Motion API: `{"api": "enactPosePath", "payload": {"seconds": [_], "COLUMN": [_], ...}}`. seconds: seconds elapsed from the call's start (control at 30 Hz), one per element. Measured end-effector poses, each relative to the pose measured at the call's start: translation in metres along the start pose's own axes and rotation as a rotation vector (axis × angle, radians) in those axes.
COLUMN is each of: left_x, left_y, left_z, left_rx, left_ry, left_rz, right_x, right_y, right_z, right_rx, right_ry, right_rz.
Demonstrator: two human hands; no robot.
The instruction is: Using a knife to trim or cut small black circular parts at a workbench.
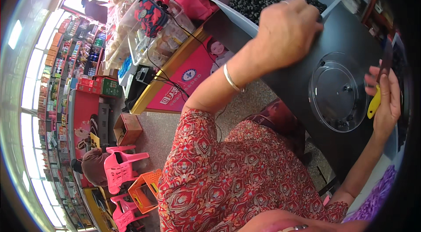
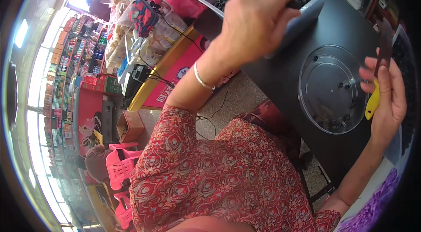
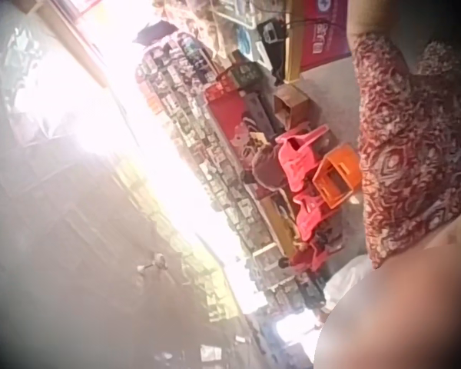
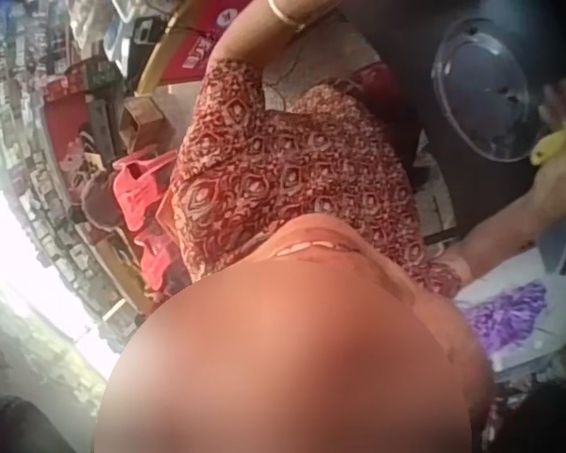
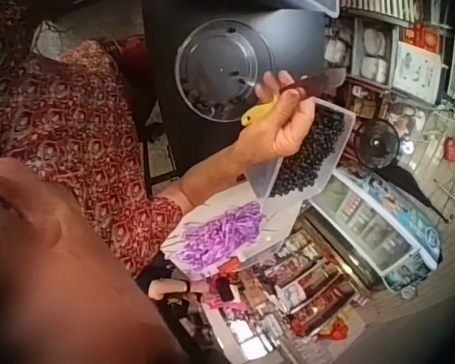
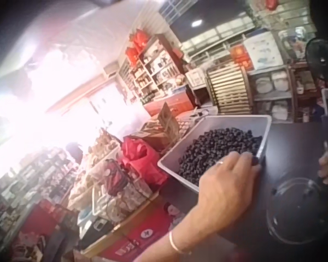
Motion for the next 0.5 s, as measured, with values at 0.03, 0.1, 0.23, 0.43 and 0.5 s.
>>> {"api": "enactPosePath", "payload": {"seconds": [0.03,0.1,0.23,0.43,0.5], "left_x": [-0.013,-0.036,-0.064,-0.053,-0.021], "left_y": [-0.001,0.001,0.009,0.023,0.033], "left_z": [-0.006,-0.008,-0.009,-0.013,0.004], "left_rx": [-0.057,-0.218,-0.391,-0.431,-0.159], "left_ry": [-0.051,-0.12,-0.199,-0.154,0.016], "left_rz": [0.073,0.171,0.257,0.199,-0.065], "right_x": [0.006,0.005,0.01,0.008,0.005], "right_y": [0.005,0.012,-0.002,-0.007,-0.019], "right_z": [0.004,0.004,0.007,0.004,-0.001], "right_rx": [0.006,0.091,0.07,-0.003,-0.002], "right_ry": [0.019,0.026,0.108,0.158,0.197], "right_rz": [-0.095,-0.096,0.007,0.153,0.069]}}
Point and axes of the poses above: each hand's wrist, its own z-axis towards the middle knuckle, its own y-axis out of the palm, x = y × z, the point moved 2 cm from there along z, towards the middle knuckle, and after that the axes turned 14 degrees about y, right-handed, at the moved point
